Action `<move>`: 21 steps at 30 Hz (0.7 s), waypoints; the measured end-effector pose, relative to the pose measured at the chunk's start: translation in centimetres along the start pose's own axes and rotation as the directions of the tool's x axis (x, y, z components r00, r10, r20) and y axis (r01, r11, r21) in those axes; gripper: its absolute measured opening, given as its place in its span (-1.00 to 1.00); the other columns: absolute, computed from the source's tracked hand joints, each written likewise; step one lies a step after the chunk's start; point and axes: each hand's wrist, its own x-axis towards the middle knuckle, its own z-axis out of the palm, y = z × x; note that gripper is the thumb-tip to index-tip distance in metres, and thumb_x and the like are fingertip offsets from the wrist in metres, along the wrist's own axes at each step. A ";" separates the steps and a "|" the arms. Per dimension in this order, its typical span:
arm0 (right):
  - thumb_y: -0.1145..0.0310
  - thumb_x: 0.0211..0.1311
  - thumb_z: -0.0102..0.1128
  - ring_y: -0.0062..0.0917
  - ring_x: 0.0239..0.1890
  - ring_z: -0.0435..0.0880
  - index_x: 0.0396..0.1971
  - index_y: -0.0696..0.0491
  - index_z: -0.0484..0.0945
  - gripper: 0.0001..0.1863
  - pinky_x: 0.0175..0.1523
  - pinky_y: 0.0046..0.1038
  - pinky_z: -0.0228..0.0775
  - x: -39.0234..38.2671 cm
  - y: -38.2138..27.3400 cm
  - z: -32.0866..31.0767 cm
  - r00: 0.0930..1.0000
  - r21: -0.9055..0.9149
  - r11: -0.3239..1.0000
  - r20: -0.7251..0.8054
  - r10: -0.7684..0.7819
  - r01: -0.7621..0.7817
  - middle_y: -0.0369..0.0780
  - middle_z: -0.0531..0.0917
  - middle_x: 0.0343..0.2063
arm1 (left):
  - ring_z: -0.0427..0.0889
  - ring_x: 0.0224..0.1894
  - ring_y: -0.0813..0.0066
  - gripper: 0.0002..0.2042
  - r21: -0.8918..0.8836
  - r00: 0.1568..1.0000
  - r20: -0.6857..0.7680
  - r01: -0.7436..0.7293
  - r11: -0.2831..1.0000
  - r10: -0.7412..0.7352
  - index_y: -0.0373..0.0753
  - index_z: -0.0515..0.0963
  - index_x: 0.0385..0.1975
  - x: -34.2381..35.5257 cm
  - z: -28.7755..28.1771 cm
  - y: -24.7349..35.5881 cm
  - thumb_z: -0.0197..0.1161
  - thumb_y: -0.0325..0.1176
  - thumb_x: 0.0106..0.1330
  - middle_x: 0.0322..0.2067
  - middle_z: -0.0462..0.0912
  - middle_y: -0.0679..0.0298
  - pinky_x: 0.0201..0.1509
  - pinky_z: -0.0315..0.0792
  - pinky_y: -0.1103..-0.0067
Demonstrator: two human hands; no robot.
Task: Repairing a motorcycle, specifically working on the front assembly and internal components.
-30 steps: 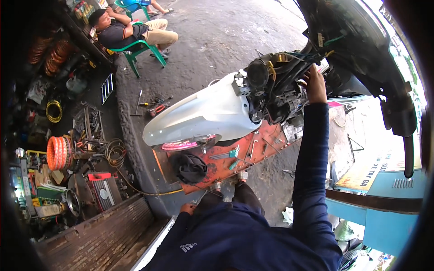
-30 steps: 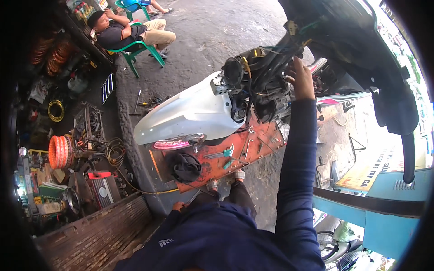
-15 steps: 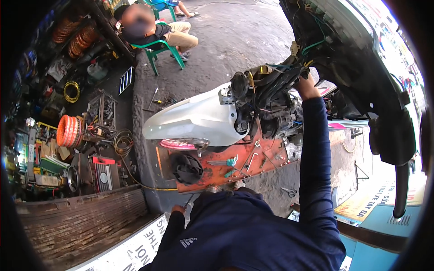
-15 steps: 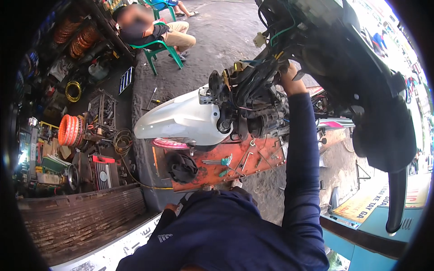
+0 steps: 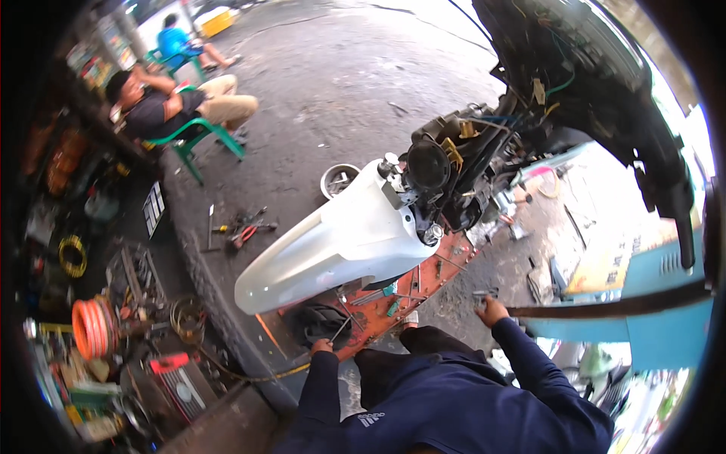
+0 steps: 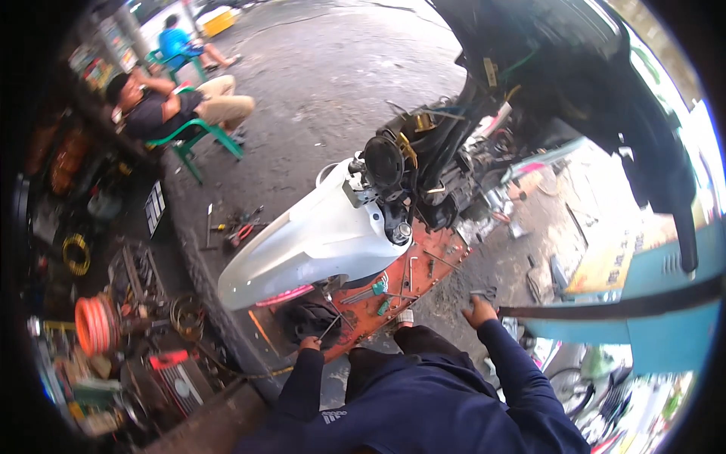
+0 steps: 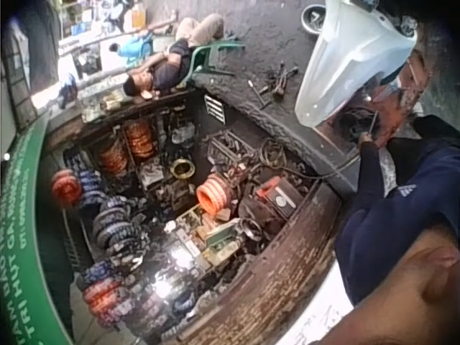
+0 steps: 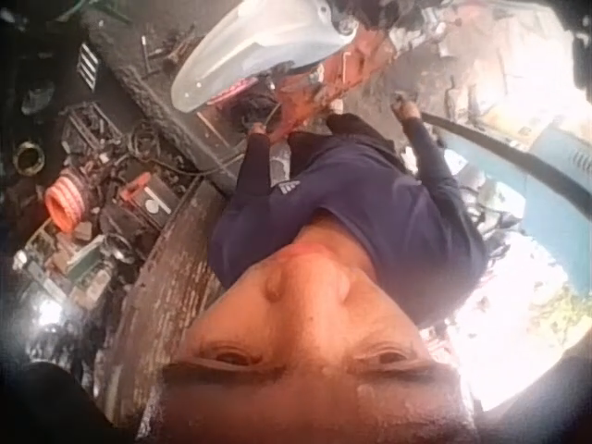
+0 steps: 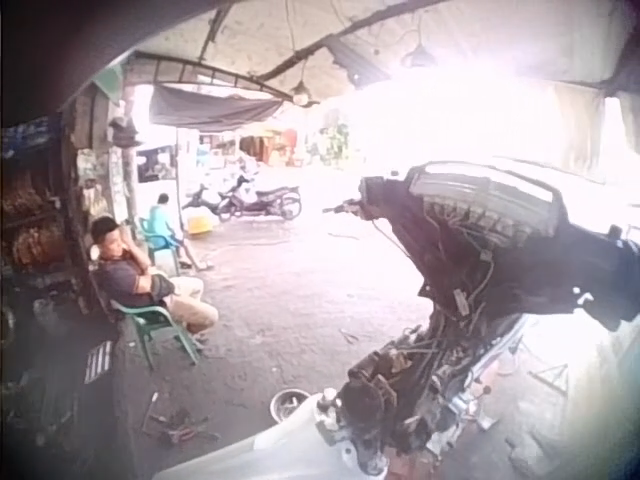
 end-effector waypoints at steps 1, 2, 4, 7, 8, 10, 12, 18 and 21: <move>0.03 0.04 0.27 -0.10 -0.05 0.61 -0.10 0.13 0.55 -0.47 0.05 -0.18 0.43 -2.7 2.1 2.6 0.993 -0.083 0.995 0.100 0.056 -0.048 0.06 0.65 -0.20 | 0.61 -0.02 0.13 -0.71 0.021 0.998 0.035 -0.059 0.998 0.058 -0.03 0.61 -0.06 1.2 0.4 -0.4 0.24 -0.29 0.20 -0.12 0.66 0.15 0.07 0.46 0.31; -0.02 0.03 0.25 -0.11 -0.06 0.62 -0.14 0.13 0.61 -0.47 0.05 -0.22 0.45 -5.1 3.7 4.8 0.974 -0.104 0.990 0.196 0.116 -0.096 0.03 0.66 -0.19 | 0.59 0.01 0.13 -0.67 0.064 0.993 0.100 -0.068 0.996 0.061 -0.01 0.58 0.00 2.3 0.8 -0.8 0.22 -0.32 0.20 -0.08 0.64 0.14 0.10 0.44 0.31; -0.12 0.05 0.14 -0.15 -0.11 0.64 -0.30 0.11 0.69 -0.45 0.02 -0.22 0.46 -8.9 5.2 8.3 0.878 -0.288 0.954 0.432 0.208 -0.084 0.00 0.68 -0.25 | 0.55 0.07 0.10 -0.61 0.041 0.987 0.069 -0.146 0.989 0.143 -0.09 0.52 0.08 3.3 1.4 -2.1 0.20 -0.36 0.21 -0.01 0.59 0.07 0.15 0.41 0.31; -0.14 0.09 0.08 -0.16 -0.21 0.67 -0.33 0.12 0.69 -0.43 -0.05 -0.23 0.49 -13.2 4.4 11.1 0.895 -0.247 0.967 0.417 0.158 -0.055 -0.03 0.70 -0.32 | 0.52 0.11 0.07 -0.57 0.043 0.966 0.068 -0.252 0.967 0.249 -0.21 0.48 0.10 3.1 0.6 -3.3 0.21 -0.34 0.20 0.02 0.57 0.01 0.18 0.39 0.30; -0.11 0.09 0.12 -0.19 -0.25 0.68 -0.33 0.12 0.68 -0.46 -0.08 -0.25 0.50 -13.6 3.3 11.6 0.889 -0.237 0.965 0.412 0.201 -0.109 -0.07 0.71 -0.37 | 0.52 0.11 0.06 -0.56 0.048 0.945 0.143 -0.302 0.952 0.293 -0.25 0.49 0.09 2.6 -0.3 -2.9 0.24 -0.30 0.19 0.02 0.56 -0.02 0.19 0.38 0.30; -0.08 0.04 0.19 -0.15 -0.15 0.66 -0.25 0.11 0.66 -0.48 -0.02 -0.24 0.47 -13.9 1.2 12.2 0.882 0.145 0.927 0.387 0.268 -0.345 -0.01 0.69 -0.29 | 0.53 0.08 0.05 -0.54 0.021 0.861 0.299 -0.438 0.899 0.412 -0.30 0.51 0.03 0.2 -3.5 -0.7 0.29 -0.21 0.16 -0.02 0.58 -0.04 0.16 0.39 0.30; 0.00 0.03 0.23 -0.19 -0.14 0.66 -0.25 0.10 0.66 -0.54 0.01 -0.26 0.47 -13.3 -0.6 12.4 0.865 0.351 0.833 0.427 0.265 -0.429 -0.02 0.69 -0.29 | 0.57 -0.01 0.03 -0.55 -0.033 0.699 0.447 -0.611 0.791 0.559 -0.32 0.55 -0.06 -4.4 -8.1 5.1 0.32 -0.14 0.15 -0.09 0.61 -0.01 0.06 0.43 0.31; 0.09 -0.01 0.34 -0.20 -0.15 0.67 -0.21 0.10 0.66 -0.57 -0.02 -0.27 0.49 -12.1 -4.5 16.1 0.952 0.268 0.928 0.235 0.198 -0.259 0.01 0.68 -0.28 | 0.60 -0.34 0.39 -0.87 -0.268 -0.022 -0.246 -0.959 -0.090 0.969 -0.27 0.55 -0.28 -25.6 -29.8 26.4 0.23 -0.37 0.26 -0.40 0.62 0.19 -0.16 0.45 0.51; 0.08 -0.03 0.36 -0.20 -0.19 0.68 -0.27 0.08 0.68 -0.60 -0.05 -0.29 0.49 -12.2 -4.7 17.2 0.976 0.357 0.909 0.103 0.190 -0.215 -0.03 0.70 -0.32 | 0.65 -0.20 0.04 -0.56 0.273 -0.289 -0.673 -0.953 -0.133 0.681 -0.37 0.46 -0.04 -27.0 -39.4 40.0 0.38 -0.29 0.15 -0.17 0.63 0.00 -0.04 0.50 0.45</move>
